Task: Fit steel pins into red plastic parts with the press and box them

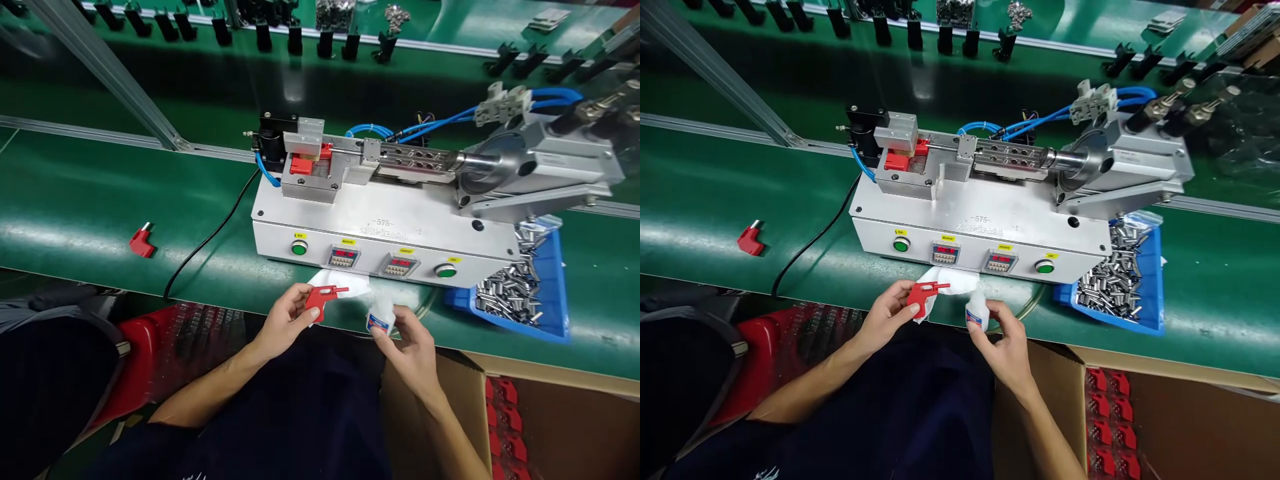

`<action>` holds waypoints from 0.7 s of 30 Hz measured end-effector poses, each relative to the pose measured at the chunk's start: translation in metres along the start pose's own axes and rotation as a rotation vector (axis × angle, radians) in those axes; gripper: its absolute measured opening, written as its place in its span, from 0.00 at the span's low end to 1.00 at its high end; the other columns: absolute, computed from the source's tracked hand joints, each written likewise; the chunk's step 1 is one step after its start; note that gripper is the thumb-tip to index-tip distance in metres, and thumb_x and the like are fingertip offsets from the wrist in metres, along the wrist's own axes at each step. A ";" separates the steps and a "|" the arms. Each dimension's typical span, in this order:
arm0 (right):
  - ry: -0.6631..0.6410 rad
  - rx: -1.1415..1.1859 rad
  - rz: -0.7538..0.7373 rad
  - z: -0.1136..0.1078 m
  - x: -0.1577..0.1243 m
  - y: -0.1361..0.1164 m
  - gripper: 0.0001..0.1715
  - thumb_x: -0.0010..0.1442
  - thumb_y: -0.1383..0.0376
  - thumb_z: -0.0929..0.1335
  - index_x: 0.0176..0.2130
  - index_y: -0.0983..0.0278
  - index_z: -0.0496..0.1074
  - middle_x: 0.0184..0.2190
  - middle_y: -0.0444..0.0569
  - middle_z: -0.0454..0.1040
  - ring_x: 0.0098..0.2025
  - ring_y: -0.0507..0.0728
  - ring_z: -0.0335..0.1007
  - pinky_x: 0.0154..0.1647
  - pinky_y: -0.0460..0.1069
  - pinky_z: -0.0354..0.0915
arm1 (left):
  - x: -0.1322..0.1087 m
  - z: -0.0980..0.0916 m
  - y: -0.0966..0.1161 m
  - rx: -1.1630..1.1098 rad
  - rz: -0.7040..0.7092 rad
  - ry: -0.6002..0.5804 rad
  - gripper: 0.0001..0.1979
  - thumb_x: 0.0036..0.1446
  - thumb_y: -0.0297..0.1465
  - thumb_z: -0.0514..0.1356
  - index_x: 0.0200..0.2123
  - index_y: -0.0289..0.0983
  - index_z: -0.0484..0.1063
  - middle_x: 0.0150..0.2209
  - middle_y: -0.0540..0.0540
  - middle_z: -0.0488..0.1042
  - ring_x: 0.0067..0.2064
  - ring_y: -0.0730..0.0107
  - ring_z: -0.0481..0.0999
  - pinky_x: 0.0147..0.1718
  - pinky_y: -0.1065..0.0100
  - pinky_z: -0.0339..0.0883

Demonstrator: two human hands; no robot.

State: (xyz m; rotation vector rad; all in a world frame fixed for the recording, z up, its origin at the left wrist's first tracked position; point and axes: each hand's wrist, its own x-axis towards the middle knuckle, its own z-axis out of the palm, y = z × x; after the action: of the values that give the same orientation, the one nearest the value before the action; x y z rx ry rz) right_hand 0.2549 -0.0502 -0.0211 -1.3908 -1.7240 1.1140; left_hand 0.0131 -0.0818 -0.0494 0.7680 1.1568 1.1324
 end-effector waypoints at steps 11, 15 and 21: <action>-0.111 -0.120 -0.083 0.007 0.005 -0.010 0.10 0.65 0.60 0.67 0.31 0.59 0.69 0.20 0.40 0.66 0.21 0.52 0.58 0.25 0.48 0.60 | -0.001 -0.005 0.001 0.044 0.052 0.031 0.21 0.62 0.46 0.68 0.48 0.36 0.74 0.44 0.42 0.81 0.43 0.62 0.81 0.43 0.65 0.76; -0.127 -0.128 -0.081 0.006 0.005 -0.009 0.10 0.64 0.62 0.66 0.30 0.60 0.68 0.21 0.40 0.67 0.22 0.52 0.59 0.24 0.48 0.58 | 0.000 -0.003 0.002 0.050 0.062 0.035 0.21 0.62 0.47 0.69 0.47 0.37 0.74 0.43 0.42 0.82 0.41 0.63 0.81 0.42 0.66 0.76; -0.118 -0.118 -0.082 0.005 0.005 -0.012 0.09 0.65 0.62 0.66 0.31 0.59 0.69 0.21 0.40 0.67 0.21 0.52 0.58 0.24 0.47 0.59 | -0.001 -0.001 0.002 0.055 0.061 0.009 0.19 0.63 0.45 0.68 0.47 0.37 0.74 0.43 0.43 0.81 0.41 0.64 0.80 0.43 0.66 0.76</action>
State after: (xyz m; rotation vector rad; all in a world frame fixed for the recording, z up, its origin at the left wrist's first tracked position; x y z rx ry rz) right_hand 0.2444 -0.0472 -0.0129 -1.3340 -1.9414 1.0836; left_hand 0.0116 -0.0824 -0.0479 0.8464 1.1829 1.1589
